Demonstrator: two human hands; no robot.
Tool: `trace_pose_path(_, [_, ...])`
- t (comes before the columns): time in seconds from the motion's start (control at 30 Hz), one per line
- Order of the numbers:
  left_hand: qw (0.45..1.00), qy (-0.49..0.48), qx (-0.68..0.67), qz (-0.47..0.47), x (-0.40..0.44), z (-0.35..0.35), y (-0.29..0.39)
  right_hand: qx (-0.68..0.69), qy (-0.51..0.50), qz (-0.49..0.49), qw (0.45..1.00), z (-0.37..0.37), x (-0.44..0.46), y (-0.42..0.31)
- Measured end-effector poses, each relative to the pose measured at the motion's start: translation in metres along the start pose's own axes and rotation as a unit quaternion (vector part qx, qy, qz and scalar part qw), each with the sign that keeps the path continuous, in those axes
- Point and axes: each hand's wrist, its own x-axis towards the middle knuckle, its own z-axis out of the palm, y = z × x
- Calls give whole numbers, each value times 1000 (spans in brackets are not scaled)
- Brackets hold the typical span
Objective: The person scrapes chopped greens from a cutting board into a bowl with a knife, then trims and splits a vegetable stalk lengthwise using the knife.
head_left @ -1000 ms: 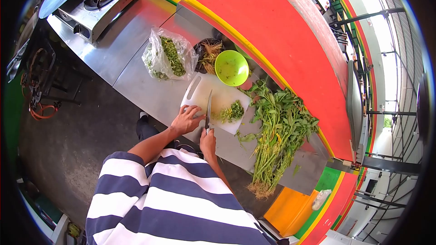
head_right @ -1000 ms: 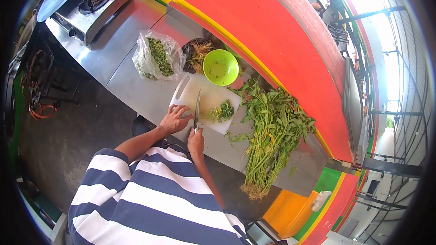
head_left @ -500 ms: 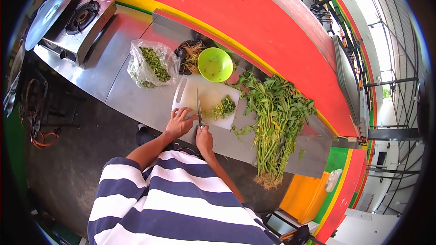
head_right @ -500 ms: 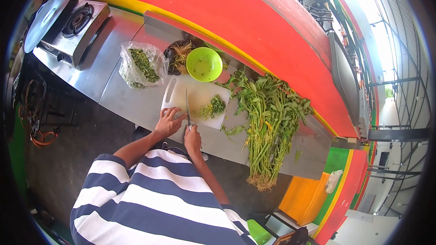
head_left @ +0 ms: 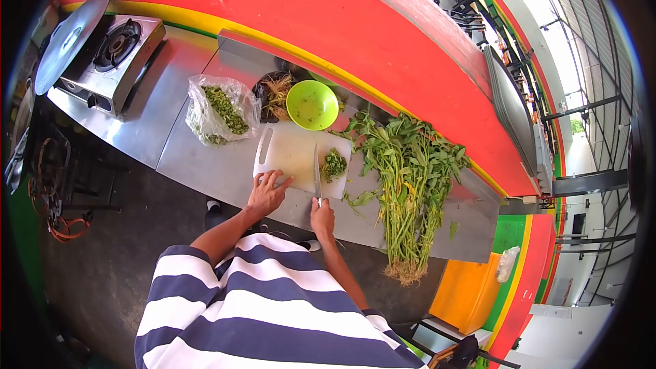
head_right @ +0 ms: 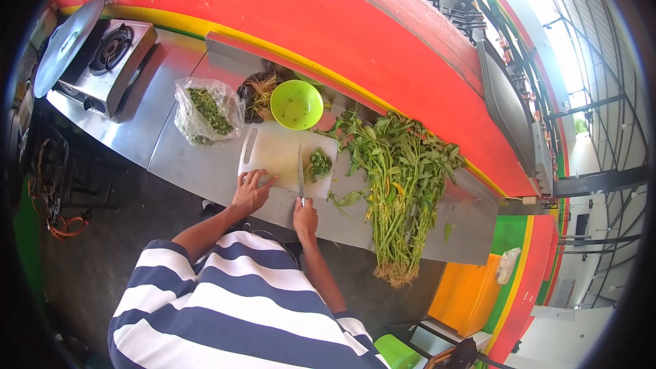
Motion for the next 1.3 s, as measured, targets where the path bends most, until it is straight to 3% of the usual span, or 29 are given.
trace_pose_path(0.33, [998, 9, -66, -19, 30, 15, 21, 162, 17, -15, 987, -38, -12, 5])
trace_pose_path(0.53, [991, 11, -116, -66, 64, 48, 42, 257, 41, -46, 964, -9, -3, 33])
trace_pose_path(0.57, [977, 15, -205, -58, 71, 52, 40, 263, 47, -42, 963, -10, -3, 34])
trace_pose_path(0.6, [955, 18, -292, -50, 76, 56, 38, 307, 2, -6, 952, -11, -4, 35])
trace_pose_path(0.7, [939, 18, -343, 33, 84, 30, 52, 410, -77, 57, 907, -32, -16, 21])
trace_pose_path(0.73, [939, 15, -341, 41, 85, 18, 58, 460, -119, 81, 876, -39, -20, 17])
trace_pose_path(0.8, [944, -42, -270, 185, 81, -2, 68, 517, -148, 91, 838, -49, -25, 14])
trace_pose_path(0.83, [944, -45, -267, 190, 78, -10, 73, 564, -181, 100, 799, -53, -28, 12])
trace_pose_path(0.9, [934, -112, -192, 279, 68, -16, 83, 595, -193, 113, 772, -56, -33, 11])
trace_pose_path(0.93, [934, -128, -155, 294, 62, -15, 86, 620, -208, 125, 746, -59, -35, 11])
trace_pose_path(1.17, [931, -174, -53, 317, 60, -7, 80, 638, -239, 151, 716, -72, -46, 16])
trace_pose_path(1.3, [927, -198, -76, 310, 75, -11, 75, 652, -258, 124, 702, -84, -55, 21])
